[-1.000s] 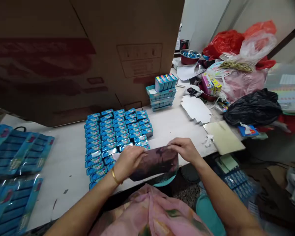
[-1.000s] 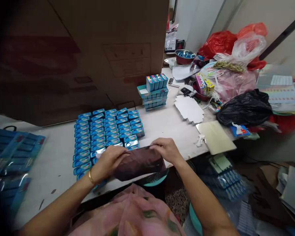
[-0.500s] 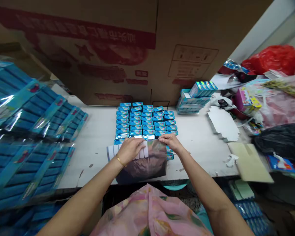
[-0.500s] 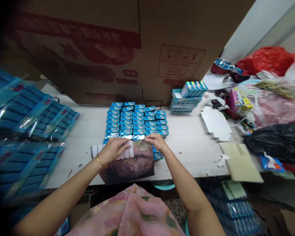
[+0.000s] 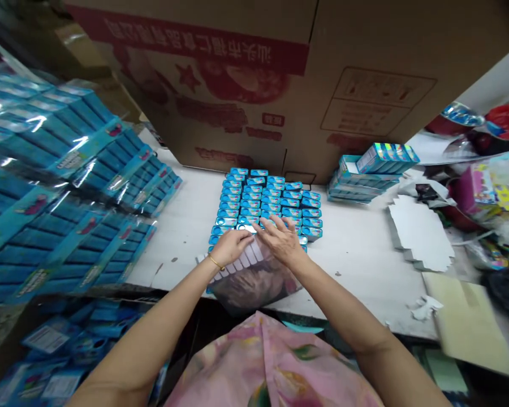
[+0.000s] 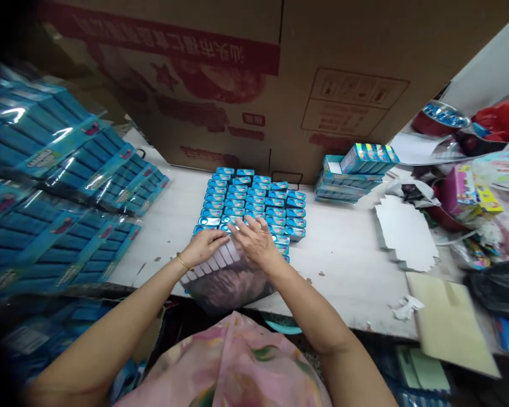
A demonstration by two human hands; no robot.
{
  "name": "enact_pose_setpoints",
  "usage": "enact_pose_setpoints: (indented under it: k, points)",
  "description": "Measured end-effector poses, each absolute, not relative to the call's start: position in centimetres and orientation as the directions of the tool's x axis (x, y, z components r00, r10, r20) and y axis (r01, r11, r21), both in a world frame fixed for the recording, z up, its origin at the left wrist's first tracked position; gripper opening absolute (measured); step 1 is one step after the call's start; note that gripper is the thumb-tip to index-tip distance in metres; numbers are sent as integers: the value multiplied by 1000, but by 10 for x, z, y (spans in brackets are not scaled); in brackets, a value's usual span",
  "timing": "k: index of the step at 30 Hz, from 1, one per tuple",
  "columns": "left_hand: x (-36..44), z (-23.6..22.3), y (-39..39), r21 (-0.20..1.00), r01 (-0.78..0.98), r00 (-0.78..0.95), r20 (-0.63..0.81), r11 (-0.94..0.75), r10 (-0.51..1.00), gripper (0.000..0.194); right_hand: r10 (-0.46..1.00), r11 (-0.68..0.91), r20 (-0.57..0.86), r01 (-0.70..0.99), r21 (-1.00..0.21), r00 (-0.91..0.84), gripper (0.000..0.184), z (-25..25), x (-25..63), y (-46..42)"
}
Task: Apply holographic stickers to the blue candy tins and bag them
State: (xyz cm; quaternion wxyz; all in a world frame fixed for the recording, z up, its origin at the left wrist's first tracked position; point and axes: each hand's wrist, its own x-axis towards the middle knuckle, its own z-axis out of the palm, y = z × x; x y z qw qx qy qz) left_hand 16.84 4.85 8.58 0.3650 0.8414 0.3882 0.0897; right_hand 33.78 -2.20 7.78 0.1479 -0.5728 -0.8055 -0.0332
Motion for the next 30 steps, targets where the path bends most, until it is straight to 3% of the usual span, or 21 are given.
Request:
enact_pose_setpoints:
  k: [3, 7, 10, 14, 16, 19, 22, 24, 27, 30]
  points:
    - [168, 74, 67, 757, 527, 707, -137, -387, 694, 29, 913, 376, 220, 918, -122, -345, 33, 69, 331, -7]
    - [166, 57, 91, 828, 445, 746, -132, -341, 653, 28, 903, 371, 274, 923, -105, -332, 31, 51, 330, 5]
    - [166, 47, 104, 841, 427, 760, -135, -333, 636, 27, 912, 341, 278, 934, -104, -302, 27, 45, 328, 10]
    - [169, 31, 115, 803, 483, 725, -143, -350, 674, 26, 945, 301, 166, 947, -114, -281, 20, 64, 320, 13]
    - [173, 20, 122, 779, 543, 646, -149, -314, 749, 24, 962, 264, 116, 948, -176, -247, 17, 85, 317, 12]
    - [178, 4, 130, 785, 581, 526, -163, -213, 835, 16, 990, 135, 102, 894, -428, -101, 13, 116, 316, 14]
    - [173, 0, 132, 890, 452, 391, -142, -55, 909, 16, 992, -80, 12, 681, -728, 129, 10, 125, 314, 30]
    - [164, 7, 129, 965, 200, 307, -229, 172, 924, 29, 964, -210, -113, 425, -881, 243, 12, 115, 309, 46]
    - [146, 25, 126, 850, -163, 349, -425, 501, 835, 49, 902, -293, -266, 31, -955, 341, 17, 88, 295, 71]
    - [132, 37, 133, 792, -268, 341, -455, 549, 822, 47, 842, -310, -363, -192, -931, 399, 21, 63, 279, 92]
